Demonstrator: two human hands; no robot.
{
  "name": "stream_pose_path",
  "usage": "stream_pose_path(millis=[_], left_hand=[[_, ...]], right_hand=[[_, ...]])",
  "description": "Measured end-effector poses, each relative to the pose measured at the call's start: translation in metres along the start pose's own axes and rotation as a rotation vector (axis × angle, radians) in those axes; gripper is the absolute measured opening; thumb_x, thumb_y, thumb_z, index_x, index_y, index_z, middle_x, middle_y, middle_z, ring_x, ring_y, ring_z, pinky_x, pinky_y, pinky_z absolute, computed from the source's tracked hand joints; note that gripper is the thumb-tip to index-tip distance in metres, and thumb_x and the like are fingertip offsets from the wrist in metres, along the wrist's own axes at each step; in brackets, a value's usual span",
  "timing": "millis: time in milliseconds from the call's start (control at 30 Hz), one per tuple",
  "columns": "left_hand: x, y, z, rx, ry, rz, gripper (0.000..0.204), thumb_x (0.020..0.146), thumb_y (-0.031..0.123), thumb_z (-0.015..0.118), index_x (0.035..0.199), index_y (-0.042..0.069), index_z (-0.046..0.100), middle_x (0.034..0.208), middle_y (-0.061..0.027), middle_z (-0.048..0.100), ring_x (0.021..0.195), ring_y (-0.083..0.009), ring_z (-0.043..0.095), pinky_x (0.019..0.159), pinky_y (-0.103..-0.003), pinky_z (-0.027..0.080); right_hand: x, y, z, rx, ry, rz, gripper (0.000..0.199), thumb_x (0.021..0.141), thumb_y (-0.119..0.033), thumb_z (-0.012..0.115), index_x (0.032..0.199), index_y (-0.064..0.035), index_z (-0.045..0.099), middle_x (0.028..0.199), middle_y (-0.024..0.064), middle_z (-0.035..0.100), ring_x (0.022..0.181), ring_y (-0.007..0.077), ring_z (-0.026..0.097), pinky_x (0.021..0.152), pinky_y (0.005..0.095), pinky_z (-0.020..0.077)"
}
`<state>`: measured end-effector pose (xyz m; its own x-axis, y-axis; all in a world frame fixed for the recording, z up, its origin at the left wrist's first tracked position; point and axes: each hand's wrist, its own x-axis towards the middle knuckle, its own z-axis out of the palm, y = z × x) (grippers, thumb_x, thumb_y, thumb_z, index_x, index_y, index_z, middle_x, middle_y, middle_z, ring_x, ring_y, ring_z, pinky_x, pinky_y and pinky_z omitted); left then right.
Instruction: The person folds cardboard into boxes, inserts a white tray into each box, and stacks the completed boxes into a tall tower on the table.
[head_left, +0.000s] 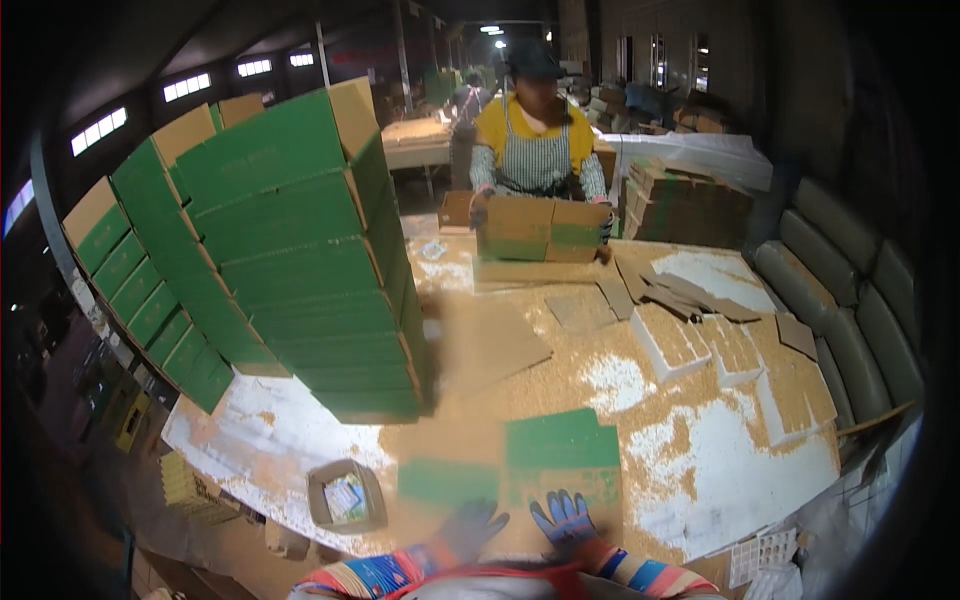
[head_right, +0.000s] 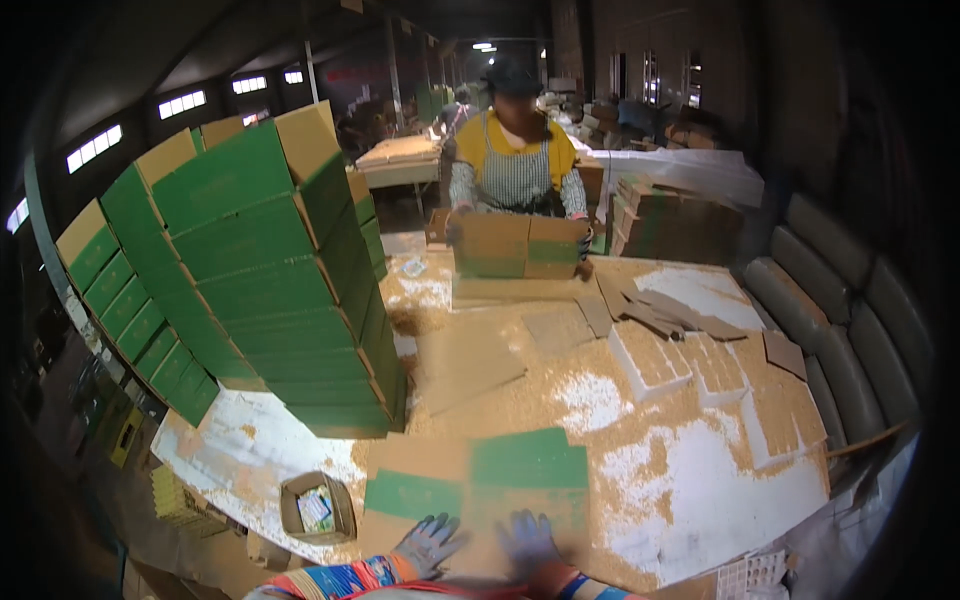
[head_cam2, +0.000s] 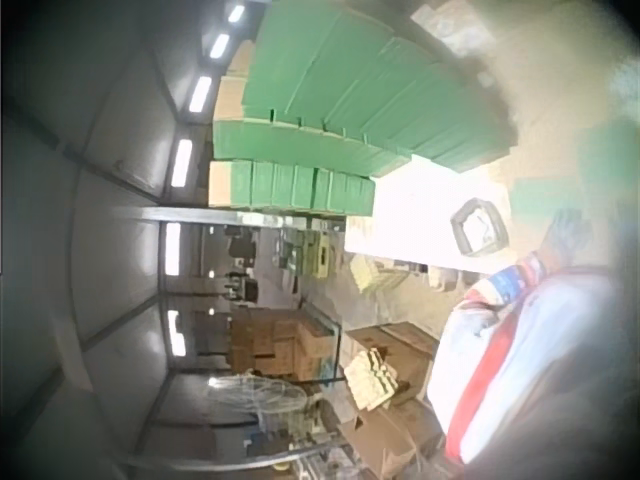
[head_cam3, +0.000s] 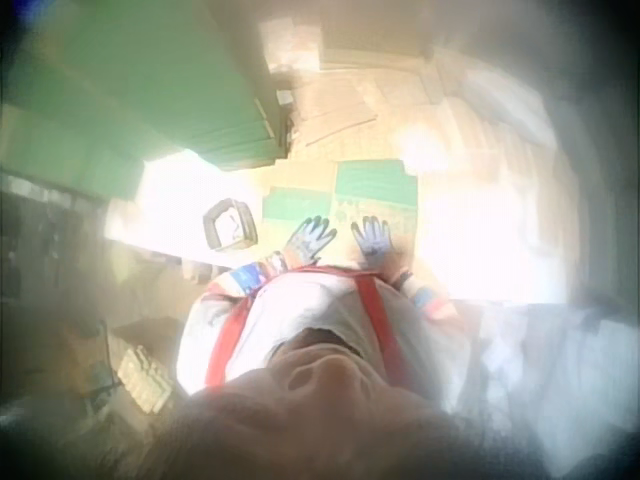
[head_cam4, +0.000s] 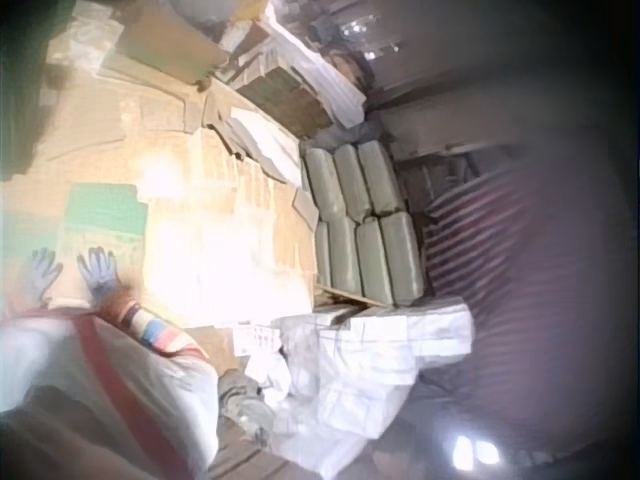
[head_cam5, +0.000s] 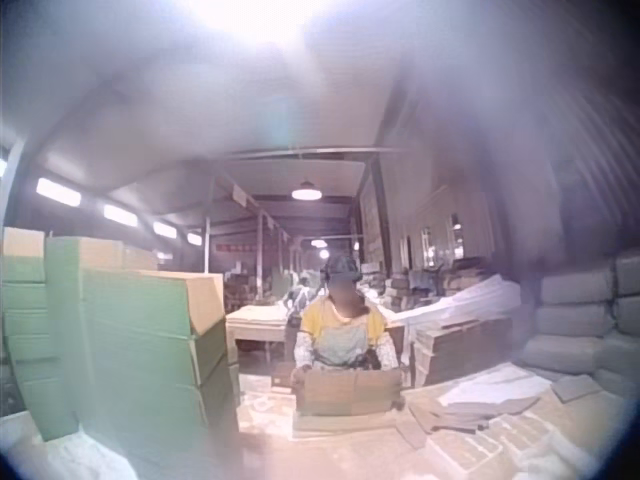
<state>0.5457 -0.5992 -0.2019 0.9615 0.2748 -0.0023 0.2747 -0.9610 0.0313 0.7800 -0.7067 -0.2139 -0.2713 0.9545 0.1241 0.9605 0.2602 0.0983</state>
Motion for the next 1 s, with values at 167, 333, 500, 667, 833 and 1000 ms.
stream_pose_path(millis=[167, 333, 500, 667, 833, 1000], left_hand=[[0.005, -0.019, -0.078, -0.181, 0.063, 0.119, 0.065, 0.083, 0.045, 0.056, 0.135, 0.01, 0.039, 0.127, -0.0193, 0.046, 0.115, -0.0365, 0.045, 0.1, -0.042, 0.037], [0.008, -0.1, -0.187, -0.714, -0.233, 0.013, 0.051, 0.092, 0.029, 0.047, 0.136, 0.006, 0.039, 0.137, -0.0177, 0.042, 0.122, -0.0311, 0.046, 0.103, -0.035, 0.036], [0.059, -0.181, -0.173, -0.471, 0.033, 0.361, 0.036, 0.093, 0.016, 0.043, 0.127, 0.004, 0.049, 0.127, -0.0188, 0.052, 0.111, -0.0309, 0.054, 0.093, -0.036, 0.043], [0.076, -0.168, -0.192, -0.272, 0.182, -0.432, 0.04, 0.089, 0.034, 0.05, 0.116, 0.005, 0.055, 0.1, -0.0212, 0.063, 0.095, -0.0378, 0.058, 0.082, -0.042, 0.046], [0.025, -0.171, -0.198, -0.364, 0.258, -0.419, 0.072, 0.077, 0.031, 0.064, 0.138, 0.009, 0.033, 0.106, -0.0262, 0.059, 0.094, -0.0357, 0.06, 0.085, -0.041, 0.047], [0.007, -0.12, -0.158, -0.753, 0.583, -0.277, 0.054, 0.074, 0.022, 0.068, 0.124, 0.011, 0.05, 0.109, -0.0187, 0.06, 0.105, -0.0291, 0.058, 0.091, -0.035, 0.046]], right_hand=[[0.005, 0.022, -0.086, 0.137, 0.056, -0.129, 0.038, 0.075, -0.022, 0.053, 0.111, -0.0091, 0.057, 0.103, 0.0154, 0.059, 0.093, 0.0309, 0.057, 0.078, 0.0437, 0.0471], [0.05, 0.085, -0.199, 0.183, 0.302, -0.106, 0.023, 0.075, -0.027, 0.061, 0.092, -0.0113, 0.061, 0.072, 0.0079, 0.062, 0.066, 0.0279, 0.06, 0.056, 0.0374, 0.0483], [0.128, 0.074, -0.169, 0.029, 0.142, 0.259, 0.051, 0.071, -0.026, 0.064, 0.117, -0.0072, 0.057, 0.09, 0.0117, 0.063, 0.079, 0.0292, 0.06, 0.075, 0.0417, 0.0467], [0.118, 0.033, -0.159, -0.171, 0.582, 0.326, 0.058, 0.068, -0.034, 0.068, 0.118, -0.0075, 0.054, 0.102, 0.0132, 0.056, 0.107, 0.0306, 0.049, 0.095, 0.0479, 0.0351], [0.067, 0.073, -0.171, 0.304, 0.416, -0.345, 0.031, 0.062, -0.02, 0.075, 0.089, -0.0109, 0.063, 0.105, 0.0155, 0.055, 0.104, 0.0375, 0.049, 0.093, 0.0505, 0.0375], [0.054, 0.071, -0.196, 0.864, 0.351, -0.383, 0.04, 0.071, -0.02, 0.073, 0.108, -0.0107, 0.062, 0.123, 0.0192, 0.052, 0.116, 0.0356, 0.047, 0.1, 0.0457, 0.0362]])
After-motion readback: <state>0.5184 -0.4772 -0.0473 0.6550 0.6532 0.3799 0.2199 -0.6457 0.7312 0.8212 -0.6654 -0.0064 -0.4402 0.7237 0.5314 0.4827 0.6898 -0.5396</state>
